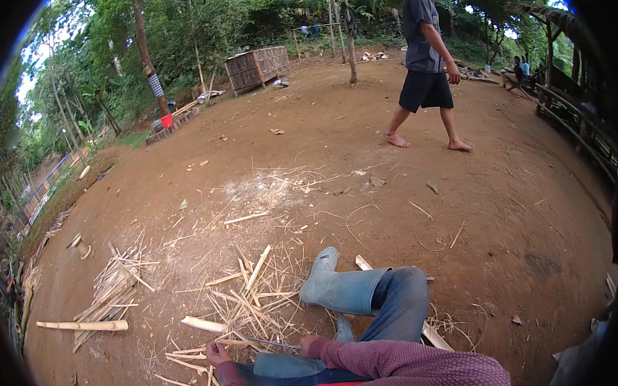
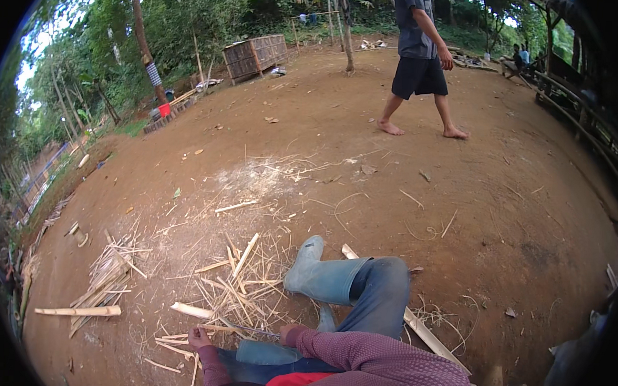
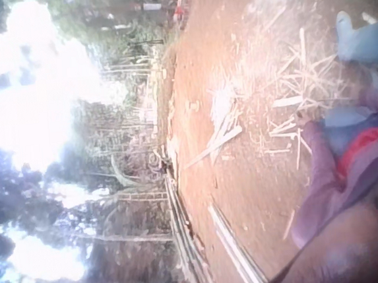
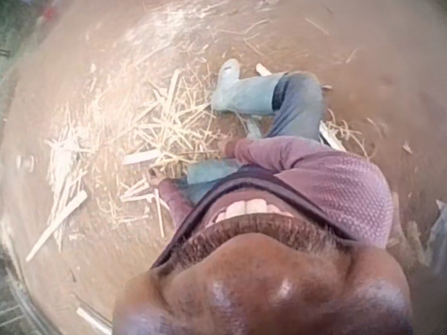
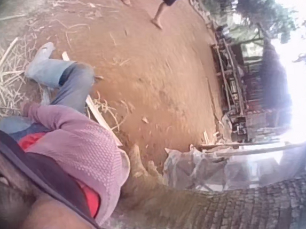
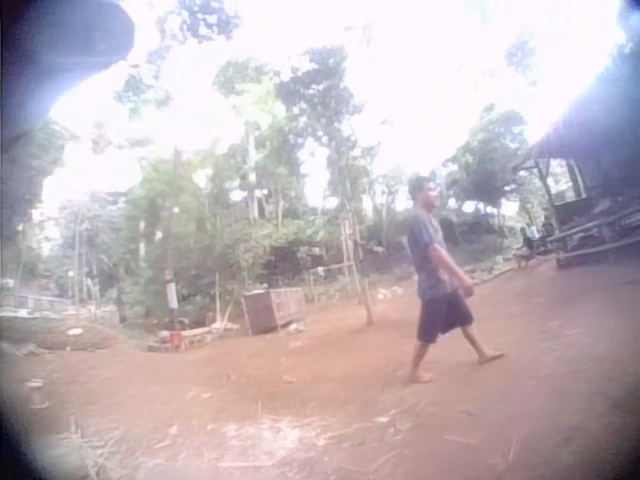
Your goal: The person sits on the ground and uses a machete to split long bamboo poles into thin strips. They repeatedly pick up bamboo pieces, position them on their leg, and strike them with the machete to create smaller slats, which accumulate on the ground.
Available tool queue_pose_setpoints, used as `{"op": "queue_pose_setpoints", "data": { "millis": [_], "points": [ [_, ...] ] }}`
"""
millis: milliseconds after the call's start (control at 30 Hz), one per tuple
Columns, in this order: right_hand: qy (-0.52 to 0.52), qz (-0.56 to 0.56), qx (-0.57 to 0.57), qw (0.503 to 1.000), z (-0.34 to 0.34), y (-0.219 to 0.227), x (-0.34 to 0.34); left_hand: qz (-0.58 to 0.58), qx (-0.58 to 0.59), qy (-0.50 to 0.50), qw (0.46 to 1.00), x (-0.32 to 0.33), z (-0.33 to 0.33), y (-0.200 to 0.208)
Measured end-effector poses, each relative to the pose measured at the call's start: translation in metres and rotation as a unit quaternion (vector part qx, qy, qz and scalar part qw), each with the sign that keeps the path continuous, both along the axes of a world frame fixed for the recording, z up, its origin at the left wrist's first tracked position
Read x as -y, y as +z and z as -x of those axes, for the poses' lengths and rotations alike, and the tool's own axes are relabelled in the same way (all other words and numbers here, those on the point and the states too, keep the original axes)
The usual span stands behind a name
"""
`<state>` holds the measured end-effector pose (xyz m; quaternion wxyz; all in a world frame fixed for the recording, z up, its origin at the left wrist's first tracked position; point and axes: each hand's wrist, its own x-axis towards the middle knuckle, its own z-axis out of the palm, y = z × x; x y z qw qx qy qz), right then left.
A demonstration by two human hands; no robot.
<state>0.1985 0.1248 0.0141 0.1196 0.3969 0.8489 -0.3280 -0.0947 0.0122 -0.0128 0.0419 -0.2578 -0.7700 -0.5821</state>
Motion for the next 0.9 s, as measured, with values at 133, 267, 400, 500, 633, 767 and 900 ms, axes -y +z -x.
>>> {"op": "queue_pose_setpoints", "data": {
  "millis": [133,267,400,500,633,767,900],
  "points": [
    [0.001,0.018,0.065,0.998,-0.006,-0.02,-0.008,0.002,0.043,-0.002,0.999,-0.005,-0.006,-0.004],
    [-0.034,0.03,0.052,0.998,-0.006,-0.025,-0.006,-0.124,0.104,-0.007,0.987,0.005,0.005,-0.005],
    [0.018,0.033,0.053,0.998,0.0,-0.011,-0.009,-0.097,0.065,-0.053,0.992,0.008,0.001,0.001],
    [-0.004,0.009,-0.023,1.0,-0.009,-0.003,-0.012,-0.027,0.012,-0.087,0.996,0.017,-0.023,0.017],
    [-0.111,-0.068,-0.081,0.988,-0.008,-0.024,-0.015,-0.061,-0.026,-0.101,0.993,0.01,-0.045,0.01],
    [-0.06,-0.025,-0.181,0.981,0.005,0.016,0.007,-0.042,-0.016,-0.125,0.991,0.041,-0.051,0.022],
    [0.016,-0.041,-0.157,0.987,0.006,0.03,0.022,0.048,-0.06,-0.129,0.989,0.061,-0.07,0.045]
  ]
}}
